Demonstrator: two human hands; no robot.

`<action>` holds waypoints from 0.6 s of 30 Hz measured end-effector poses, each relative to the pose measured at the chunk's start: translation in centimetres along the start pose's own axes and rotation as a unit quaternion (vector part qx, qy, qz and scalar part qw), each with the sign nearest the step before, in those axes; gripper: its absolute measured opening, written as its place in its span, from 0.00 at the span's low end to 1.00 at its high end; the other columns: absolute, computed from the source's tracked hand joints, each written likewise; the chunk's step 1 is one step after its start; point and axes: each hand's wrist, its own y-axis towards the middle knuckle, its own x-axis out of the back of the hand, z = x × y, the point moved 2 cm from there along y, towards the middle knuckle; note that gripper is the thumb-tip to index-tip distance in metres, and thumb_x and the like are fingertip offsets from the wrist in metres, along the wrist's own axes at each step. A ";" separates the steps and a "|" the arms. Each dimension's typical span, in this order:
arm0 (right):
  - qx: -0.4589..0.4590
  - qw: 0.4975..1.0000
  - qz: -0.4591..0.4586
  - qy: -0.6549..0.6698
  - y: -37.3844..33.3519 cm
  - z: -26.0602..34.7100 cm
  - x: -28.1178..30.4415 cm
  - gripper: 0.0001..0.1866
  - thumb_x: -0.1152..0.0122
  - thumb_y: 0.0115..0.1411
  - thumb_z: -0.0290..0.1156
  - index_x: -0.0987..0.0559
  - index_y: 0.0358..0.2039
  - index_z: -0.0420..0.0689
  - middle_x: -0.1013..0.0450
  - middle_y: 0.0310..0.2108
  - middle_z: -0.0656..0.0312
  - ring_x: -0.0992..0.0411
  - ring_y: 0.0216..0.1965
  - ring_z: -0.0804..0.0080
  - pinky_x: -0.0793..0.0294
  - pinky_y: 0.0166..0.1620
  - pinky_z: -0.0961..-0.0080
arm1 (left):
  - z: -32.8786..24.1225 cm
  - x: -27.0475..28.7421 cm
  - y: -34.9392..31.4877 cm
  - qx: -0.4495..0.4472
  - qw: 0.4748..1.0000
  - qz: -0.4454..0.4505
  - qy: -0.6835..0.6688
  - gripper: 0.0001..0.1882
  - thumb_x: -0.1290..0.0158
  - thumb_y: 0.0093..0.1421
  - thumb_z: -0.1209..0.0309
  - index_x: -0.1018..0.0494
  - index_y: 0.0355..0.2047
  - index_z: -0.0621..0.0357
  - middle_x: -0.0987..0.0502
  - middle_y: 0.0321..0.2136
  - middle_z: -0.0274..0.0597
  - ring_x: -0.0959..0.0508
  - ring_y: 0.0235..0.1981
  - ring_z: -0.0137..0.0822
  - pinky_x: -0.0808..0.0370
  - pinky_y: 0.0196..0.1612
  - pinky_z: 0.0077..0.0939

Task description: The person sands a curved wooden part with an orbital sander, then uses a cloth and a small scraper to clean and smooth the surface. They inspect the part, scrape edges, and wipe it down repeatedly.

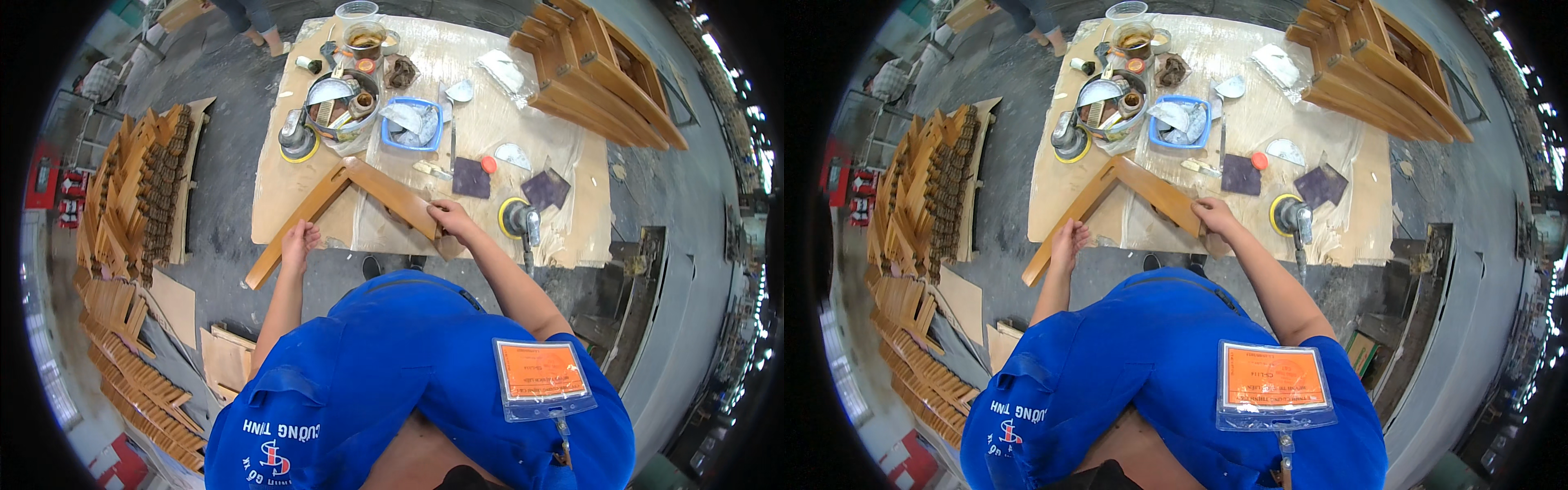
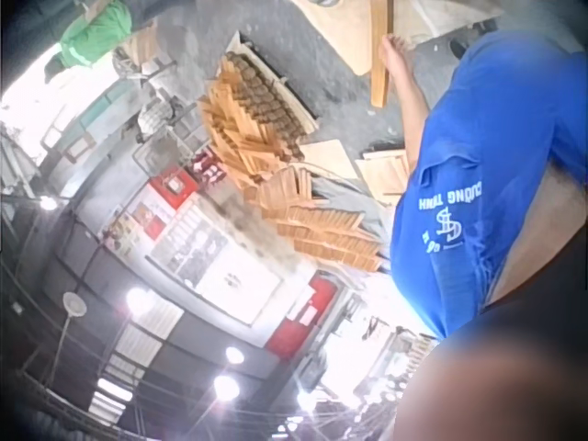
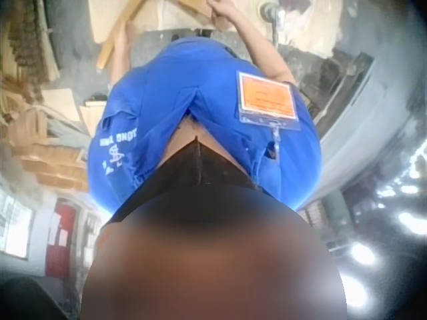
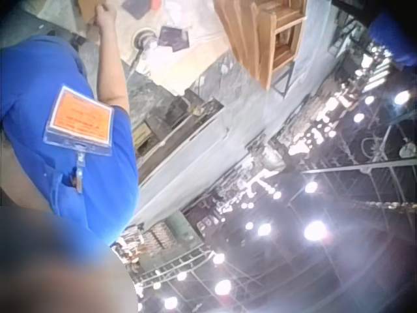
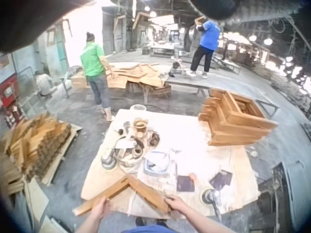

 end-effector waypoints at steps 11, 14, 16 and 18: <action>0.113 0.982 0.120 -0.090 2.9 -1.2 1.4 0.17 0.48 0.61 0.33 0.23 0.48 0.40 0.26 0.27 0.59 0.29 0.24 0.74 0.30 0.26 0.74 | -3.1 -7.1 1.0 -0.217 0.918 -0.071 0.324 0.12 0.43 0.59 0.66 0.22 0.33 0.65 0.20 0.28 0.42 0.23 0.29 0.30 0.27 0.37 0.24; 0.192 0.961 0.090 -0.179 2.9 -0.5 1.7 0.17 0.47 0.60 0.33 0.22 0.46 0.40 0.24 0.27 0.54 0.26 0.26 0.66 0.27 0.30 0.69 | -2.9 -9.7 0.9 -0.243 0.894 -0.045 0.375 0.11 0.42 0.57 0.67 0.22 0.34 0.64 0.20 0.29 0.45 0.23 0.30 0.33 0.26 0.37 0.26; 0.145 0.965 0.110 -0.190 3.6 -0.3 2.2 0.15 0.45 0.55 0.32 0.20 0.41 0.40 0.24 0.29 0.48 0.24 0.32 0.55 0.26 0.38 0.63 | -2.4 -10.6 0.7 -0.255 0.882 -0.039 0.395 0.11 0.42 0.56 0.68 0.22 0.35 0.63 0.21 0.30 0.45 0.22 0.30 0.33 0.26 0.37 0.27; 0.267 0.923 0.015 -0.278 4.5 0.7 3.2 0.14 0.45 0.53 0.31 0.20 0.39 0.40 0.24 0.30 0.47 0.25 0.33 0.51 0.26 0.40 0.61 | -1.6 -10.8 0.3 -0.261 0.875 -0.045 0.404 0.10 0.42 0.57 0.69 0.22 0.35 0.62 0.21 0.30 0.42 0.22 0.31 0.32 0.25 0.38 0.26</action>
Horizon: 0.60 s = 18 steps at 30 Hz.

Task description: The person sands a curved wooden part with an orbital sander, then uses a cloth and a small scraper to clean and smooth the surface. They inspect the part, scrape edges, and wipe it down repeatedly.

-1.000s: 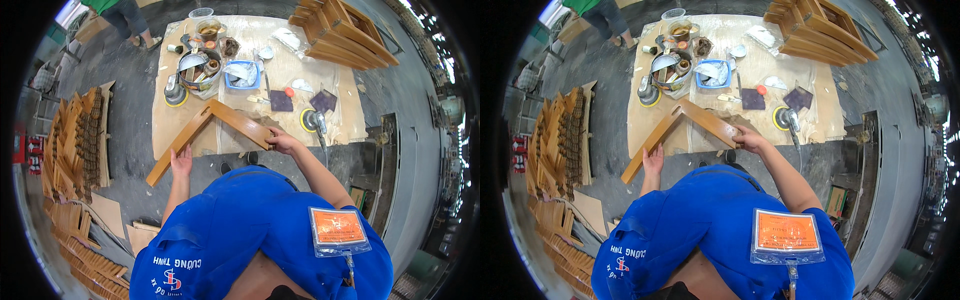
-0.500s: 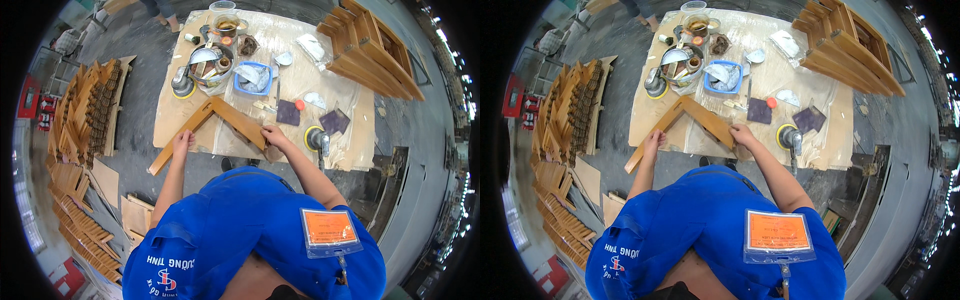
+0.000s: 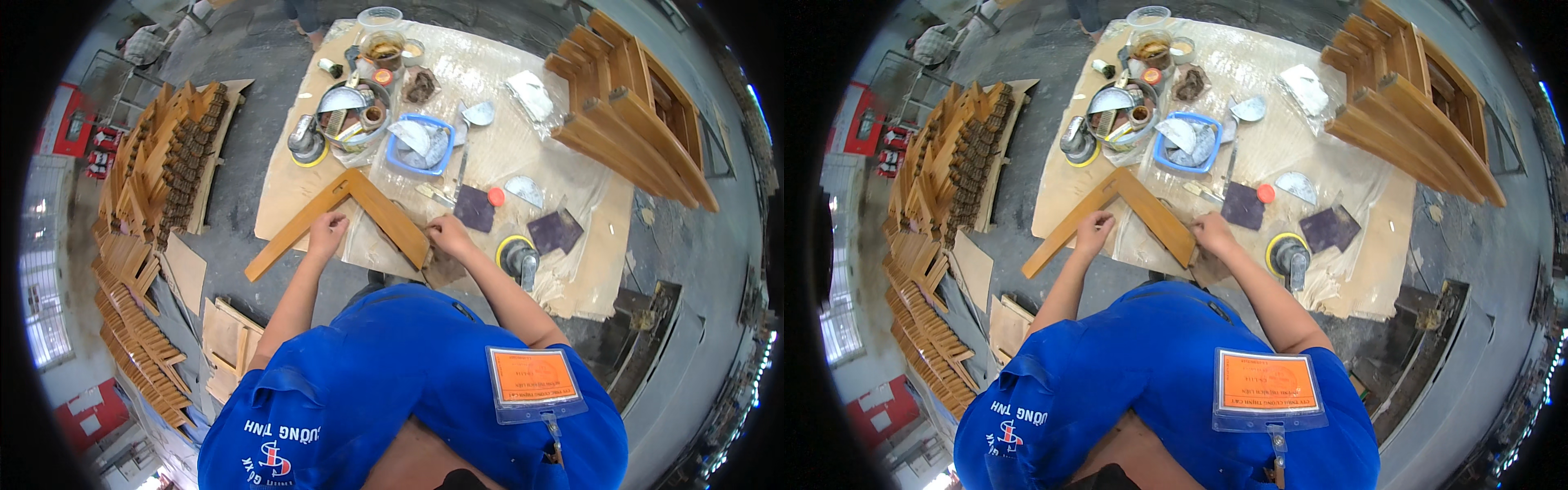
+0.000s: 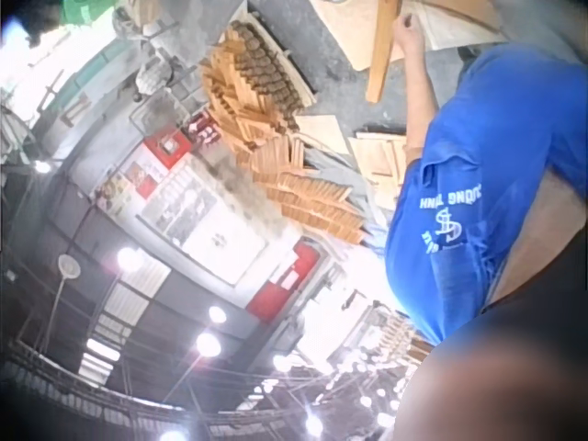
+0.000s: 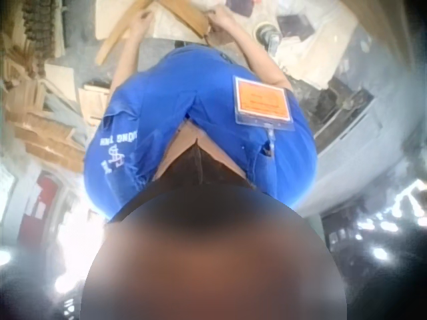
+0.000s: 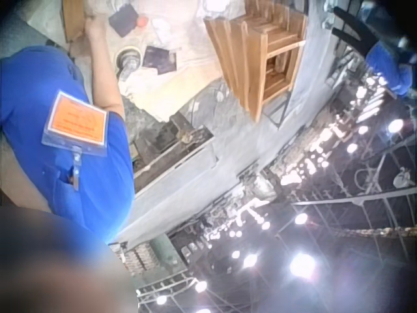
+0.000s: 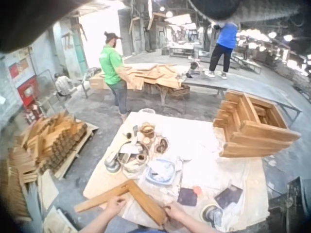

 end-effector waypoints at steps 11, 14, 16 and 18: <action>0.116 0.941 -0.060 -0.313 7.6 -0.3 0.6 0.10 0.44 0.53 0.28 0.23 0.36 0.42 0.29 0.41 0.51 0.29 0.43 0.52 0.29 0.47 0.59 | 0.7 2.7 -5.2 0.067 0.994 0.008 0.091 0.14 0.42 0.53 0.64 0.22 0.37 0.58 0.22 0.35 0.50 0.23 0.40 0.47 0.27 0.46 0.38; 0.145 0.917 -0.055 -0.366 7.9 -0.3 0.2 0.09 0.45 0.52 0.27 0.23 0.34 0.42 0.28 0.39 0.51 0.29 0.42 0.54 0.29 0.48 0.62 | -1.3 2.8 -4.3 -0.022 0.986 0.044 0.159 0.16 0.39 0.50 0.66 0.23 0.40 0.56 0.23 0.39 0.48 0.24 0.44 0.46 0.28 0.49 0.37; 0.126 0.913 -0.031 -0.387 8.0 -0.1 0.1 0.08 0.45 0.52 0.28 0.23 0.34 0.43 0.29 0.39 0.52 0.29 0.44 0.54 0.28 0.46 0.61 | -3.0 1.5 -2.8 -0.077 0.974 0.114 0.178 0.23 0.38 0.47 0.66 0.26 0.46 0.53 0.25 0.46 0.47 0.27 0.49 0.47 0.31 0.53 0.39; 0.113 0.912 -0.029 -0.392 7.8 0.6 0.3 0.08 0.45 0.53 0.28 0.22 0.33 0.43 0.28 0.39 0.52 0.29 0.44 0.54 0.28 0.45 0.60 | -5.0 -0.6 -1.5 -0.169 0.945 0.137 0.243 0.27 0.41 0.49 0.67 0.30 0.52 0.49 0.30 0.51 0.48 0.32 0.55 0.50 0.33 0.56 0.41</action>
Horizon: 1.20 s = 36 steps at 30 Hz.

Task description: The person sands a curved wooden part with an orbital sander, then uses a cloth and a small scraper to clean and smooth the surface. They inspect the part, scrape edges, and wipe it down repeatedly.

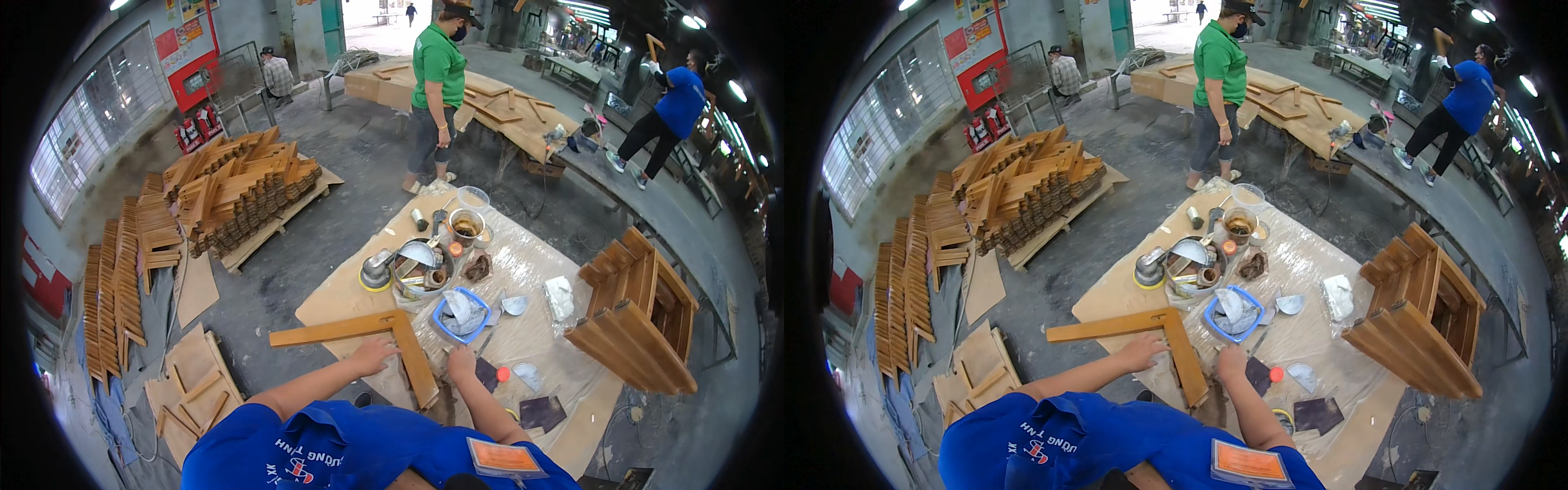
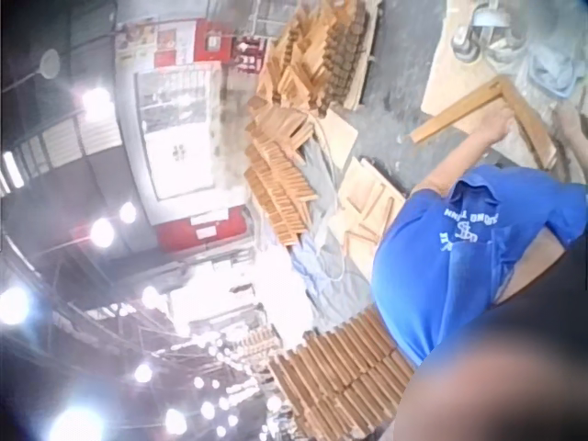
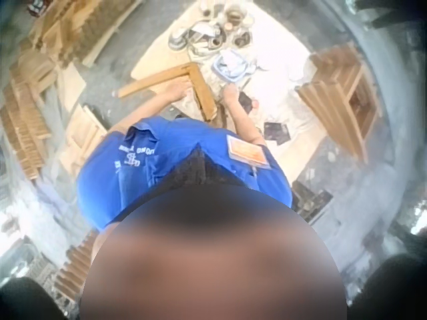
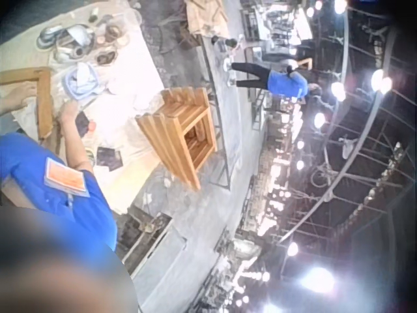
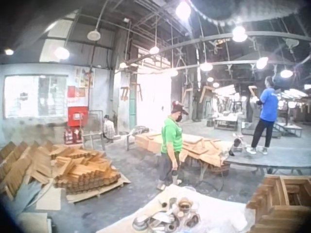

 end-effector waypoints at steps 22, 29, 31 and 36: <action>-0.323 0.701 0.083 0.631 -7.4 0.6 -3.7 0.11 0.46 0.56 0.32 0.22 0.36 0.41 0.25 0.28 0.59 0.27 0.26 0.70 0.26 0.30 0.73 | -2.1 2.1 5.6 -0.249 0.960 0.075 0.107 0.38 0.32 0.39 0.68 0.35 0.53 0.45 0.33 0.51 0.35 0.35 0.58 0.40 0.39 0.55 0.59; -0.214 0.913 0.019 0.347 -5.9 5.0 -4.1 0.21 0.40 0.53 0.42 0.22 0.43 0.42 0.23 0.39 0.47 0.25 0.43 0.50 0.27 0.45 0.59 | -1.1 3.0 4.8 -0.264 0.962 0.060 0.015 0.37 0.34 0.39 0.72 0.35 0.53 0.47 0.33 0.51 0.38 0.35 0.57 0.44 0.35 0.54 0.49; -0.226 0.941 0.065 0.243 -6.1 5.6 -4.2 0.21 0.39 0.50 0.41 0.22 0.42 0.42 0.24 0.39 0.46 0.26 0.43 0.47 0.27 0.45 0.57 | -0.4 2.8 4.7 -0.257 0.964 0.065 -0.005 0.38 0.34 0.38 0.73 0.35 0.52 0.47 0.33 0.51 0.39 0.35 0.57 0.45 0.34 0.54 0.47; -0.290 0.915 -0.067 0.274 -7.0 5.4 -1.8 0.15 0.41 0.47 0.34 0.21 0.34 0.40 0.25 0.35 0.43 0.27 0.40 0.44 0.27 0.44 0.55 | 0.6 1.7 4.6 -0.267 0.961 0.074 0.009 0.38 0.33 0.37 0.72 0.34 0.51 0.49 0.33 0.50 0.42 0.34 0.55 0.47 0.32 0.51 0.45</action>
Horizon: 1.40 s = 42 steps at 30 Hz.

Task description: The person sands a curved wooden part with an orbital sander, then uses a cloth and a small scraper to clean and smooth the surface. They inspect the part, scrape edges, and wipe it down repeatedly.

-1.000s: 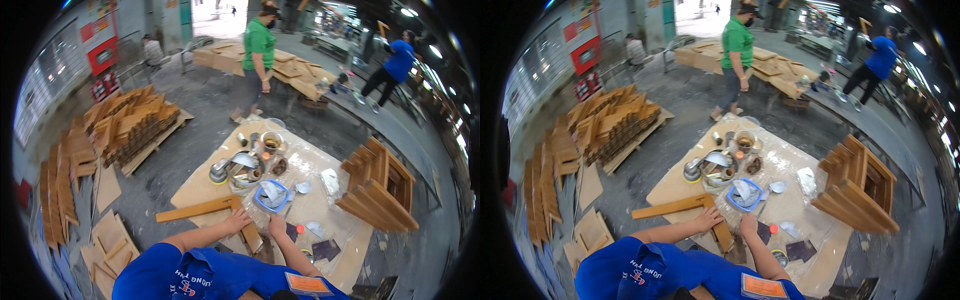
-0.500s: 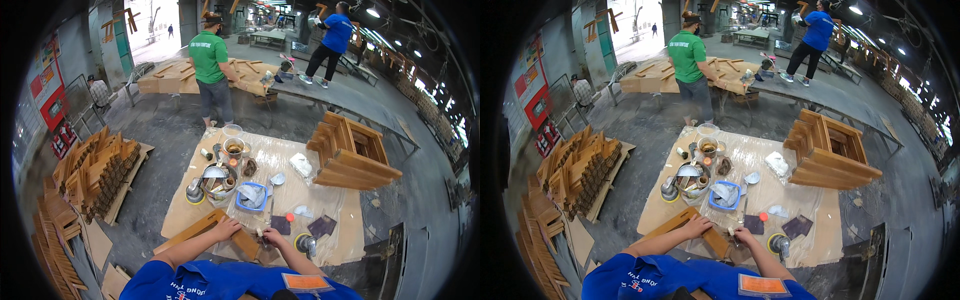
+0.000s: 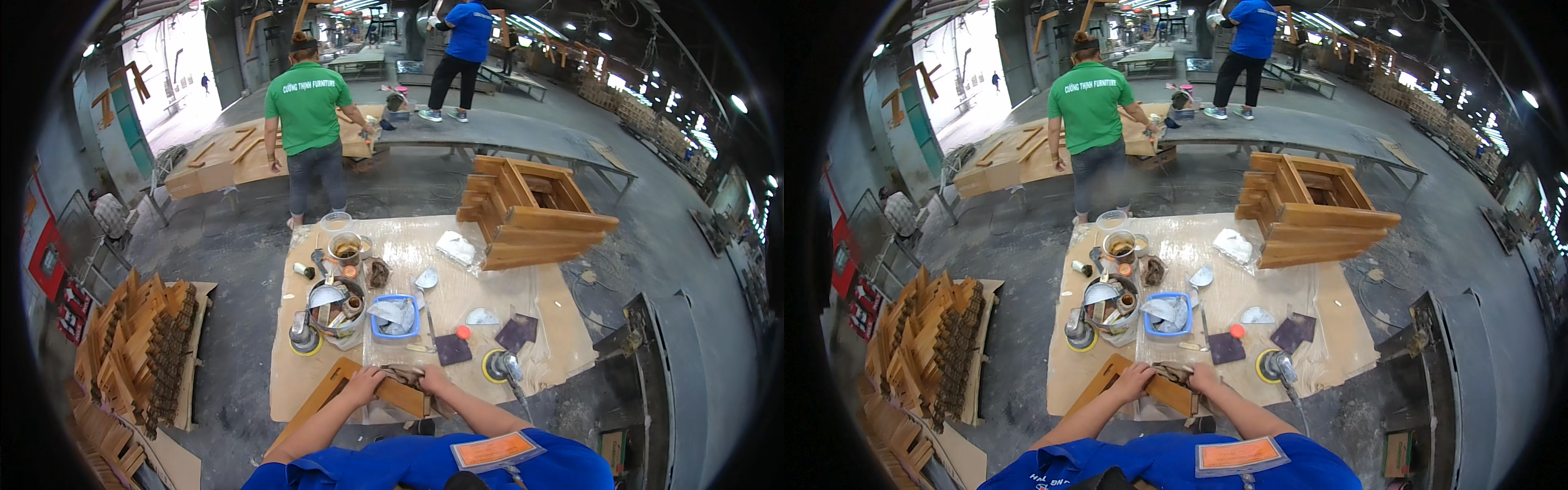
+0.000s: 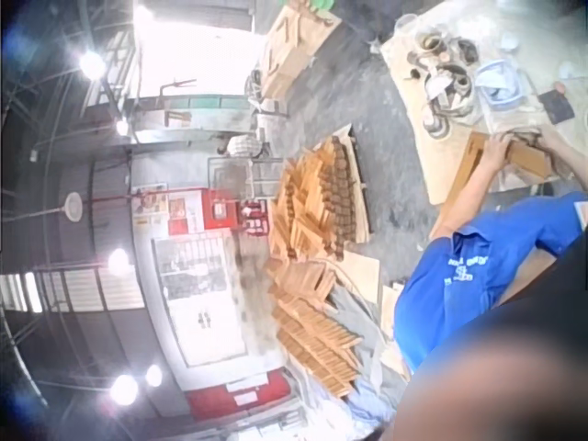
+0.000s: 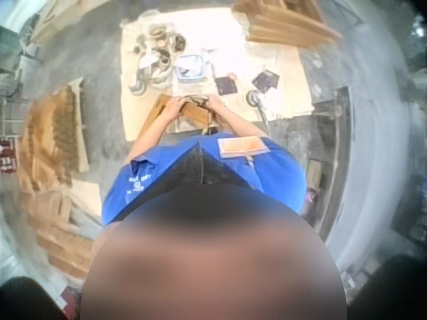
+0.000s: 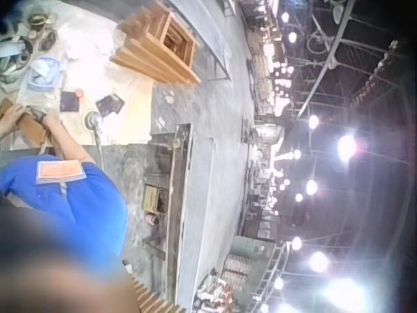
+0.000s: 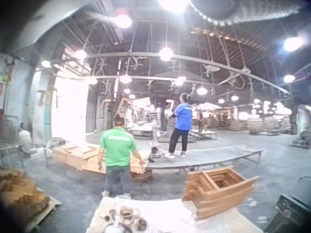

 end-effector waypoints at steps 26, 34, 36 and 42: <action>0.220 0.830 -0.275 0.432 -4.0 6.3 46.7 0.06 0.41 0.58 0.25 0.23 0.36 0.40 0.24 0.33 0.64 0.27 0.34 0.79 0.28 0.39 0.81 | 6.6 -5.8 -2.2 0.402 0.861 -0.308 -0.040 0.23 0.44 0.56 0.60 0.30 0.47 0.62 0.35 0.53 0.64 0.35 0.54 0.60 0.38 0.57 0.50; 0.156 0.932 -0.323 -0.043 4.7 0.7 41.1 0.10 0.46 0.62 0.27 0.22 0.41 0.38 0.27 0.29 0.67 0.31 0.32 0.79 0.31 0.36 0.81 | 10.8 -5.4 -3.5 0.630 0.687 -0.362 0.020 0.39 0.51 0.58 0.44 0.41 0.62 0.55 0.41 0.61 0.58 0.44 0.64 0.56 0.47 0.64 0.48; 0.132 0.948 -0.285 -0.052 4.4 -0.2 37.8 0.11 0.48 0.63 0.28 0.23 0.42 0.37 0.28 0.28 0.67 0.32 0.31 0.78 0.31 0.36 0.79 | 10.9 -5.6 -3.0 0.663 0.664 -0.345 0.038 0.41 0.54 0.58 0.40 0.44 0.64 0.53 0.42 0.61 0.57 0.45 0.64 0.55 0.50 0.65 0.49; 0.181 0.981 0.010 0.074 0.1 0.8 24.2 0.13 0.49 0.63 0.27 0.23 0.46 0.39 0.28 0.28 0.66 0.30 0.31 0.74 0.29 0.39 0.75 | 11.2 -6.4 -2.5 0.661 0.655 -0.361 0.065 0.43 0.56 0.58 0.38 0.48 0.66 0.51 0.46 0.63 0.55 0.51 0.66 0.56 0.58 0.67 0.50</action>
